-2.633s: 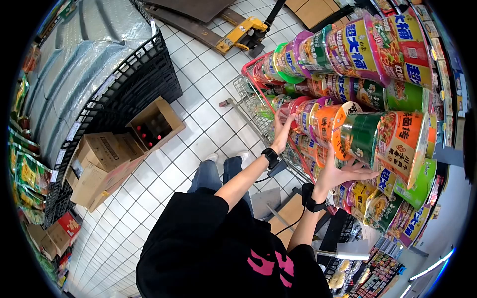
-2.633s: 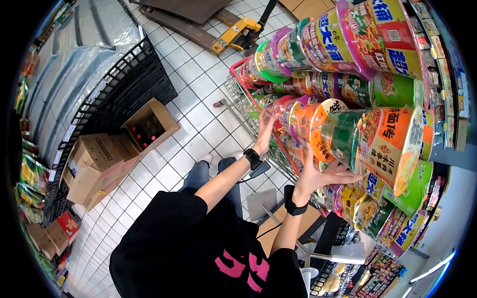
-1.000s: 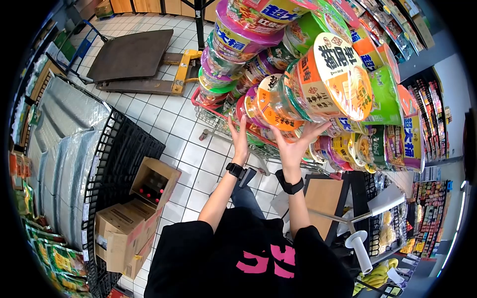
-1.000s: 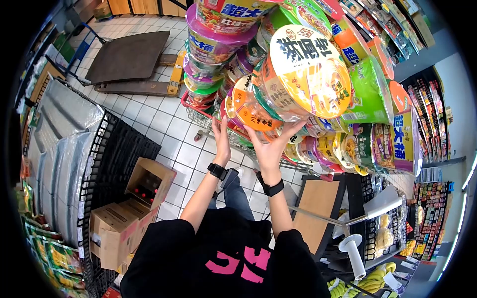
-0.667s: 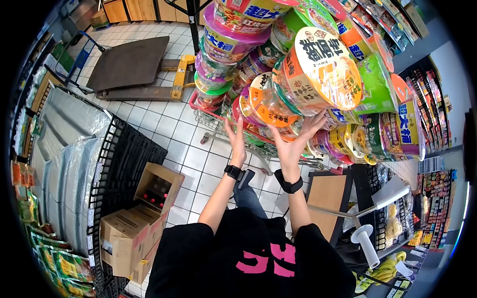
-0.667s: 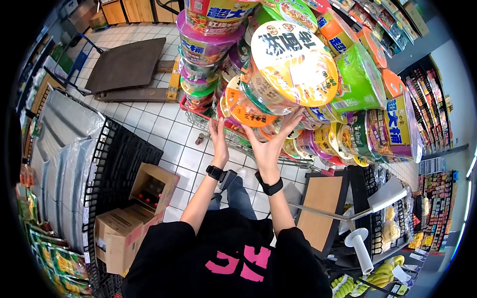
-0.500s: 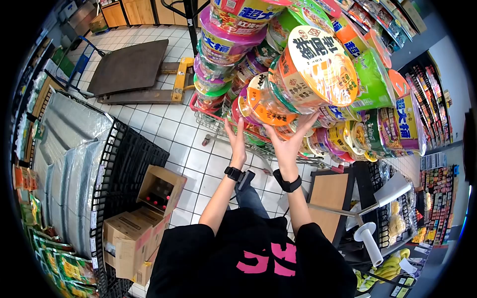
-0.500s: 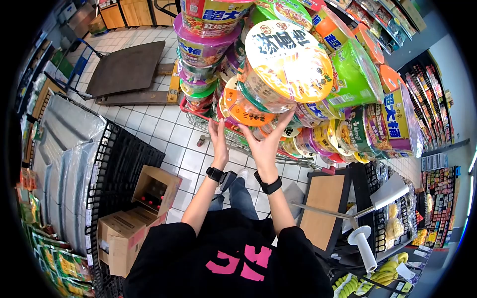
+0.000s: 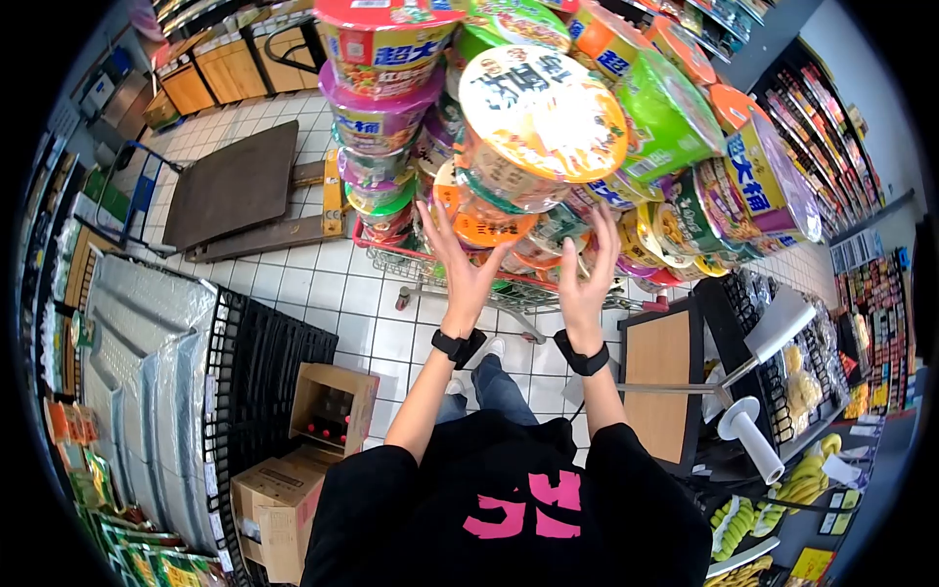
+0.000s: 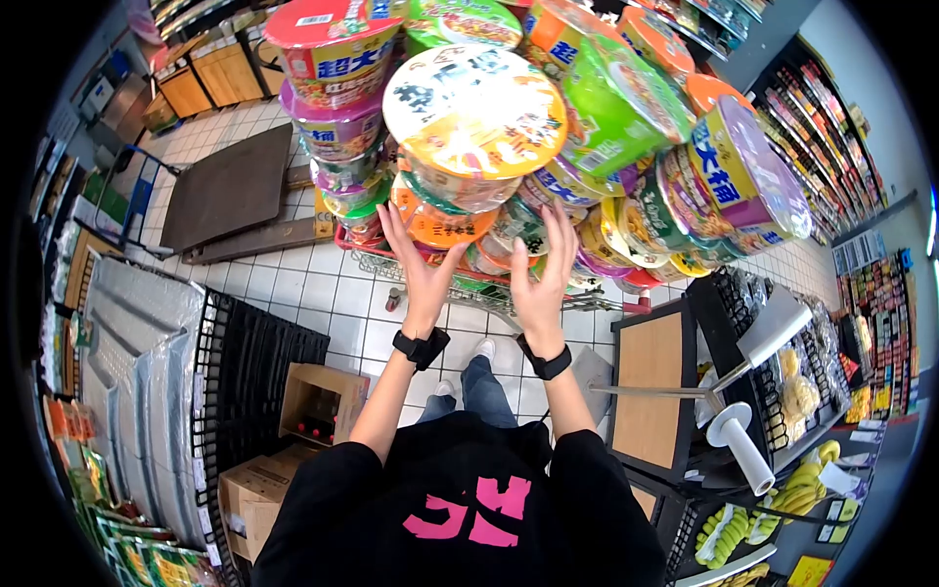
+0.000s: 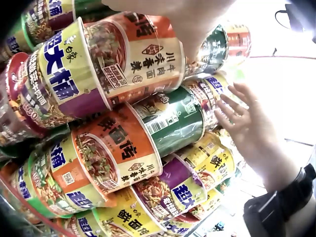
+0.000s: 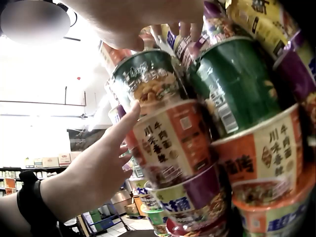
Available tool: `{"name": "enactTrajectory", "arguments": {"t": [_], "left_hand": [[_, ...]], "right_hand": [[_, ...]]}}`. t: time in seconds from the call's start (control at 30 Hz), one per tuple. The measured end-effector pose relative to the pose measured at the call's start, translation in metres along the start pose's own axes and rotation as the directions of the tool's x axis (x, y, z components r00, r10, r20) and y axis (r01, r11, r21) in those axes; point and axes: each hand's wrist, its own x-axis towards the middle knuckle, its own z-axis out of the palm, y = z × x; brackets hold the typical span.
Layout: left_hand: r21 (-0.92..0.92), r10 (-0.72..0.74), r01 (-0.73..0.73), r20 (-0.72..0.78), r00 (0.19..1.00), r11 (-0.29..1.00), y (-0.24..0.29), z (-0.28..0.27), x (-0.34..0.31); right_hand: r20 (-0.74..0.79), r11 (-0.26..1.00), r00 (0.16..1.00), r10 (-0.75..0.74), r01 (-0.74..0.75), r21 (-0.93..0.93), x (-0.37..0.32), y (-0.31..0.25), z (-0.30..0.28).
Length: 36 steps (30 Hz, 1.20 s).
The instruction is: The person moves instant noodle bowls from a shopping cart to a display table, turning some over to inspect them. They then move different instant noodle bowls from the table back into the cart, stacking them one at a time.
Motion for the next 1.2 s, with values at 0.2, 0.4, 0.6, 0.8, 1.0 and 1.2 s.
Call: {"name": "enactTrajectory", "arguments": {"t": [0.2, 0.4, 0.6, 0.8, 1.0, 1.2], "left_hand": [[0.052, 0.034, -0.033, -0.022, 0.999, 0.998, 0.003, 0.023, 0.011], [0.038, -0.004, 0.009, -0.118, 0.993, 0.999, 0.005, 0.034, 0.016], [0.001, 0.007, -0.007, -0.162, 0.987, 1.000, 0.005, 0.042, 0.022], [0.002, 0.018, -0.018, -0.185, 0.982, 1.000, 0.000, 0.047, 0.028], [-0.029, 0.002, -0.007, -0.184, 0.983, 1.000, -0.004, 0.049, 0.034], [-0.044, 0.038, -0.048, -0.199, 0.979, 0.998, -0.001, 0.050, 0.038]], "right_hand": [[-0.192, 0.986, 0.974, -0.120, 0.094, -0.141, 0.020, 0.004, -0.046], [-0.248, 0.964, 0.941, -0.231, 0.186, -0.191, 0.043, -0.006, -0.070], [-0.206, 0.947, 0.930, -0.304, 0.271, -0.174, 0.069, -0.020, -0.075], [-0.163, 0.915, 0.910, -0.380, 0.345, -0.209, 0.081, -0.025, -0.072], [0.102, 0.941, 0.937, -0.334, 0.327, 0.081, 0.087, -0.047, -0.031], [0.145, 0.940, 0.932, -0.332, 0.339, -0.033, 0.101, -0.053, 0.005]]}}
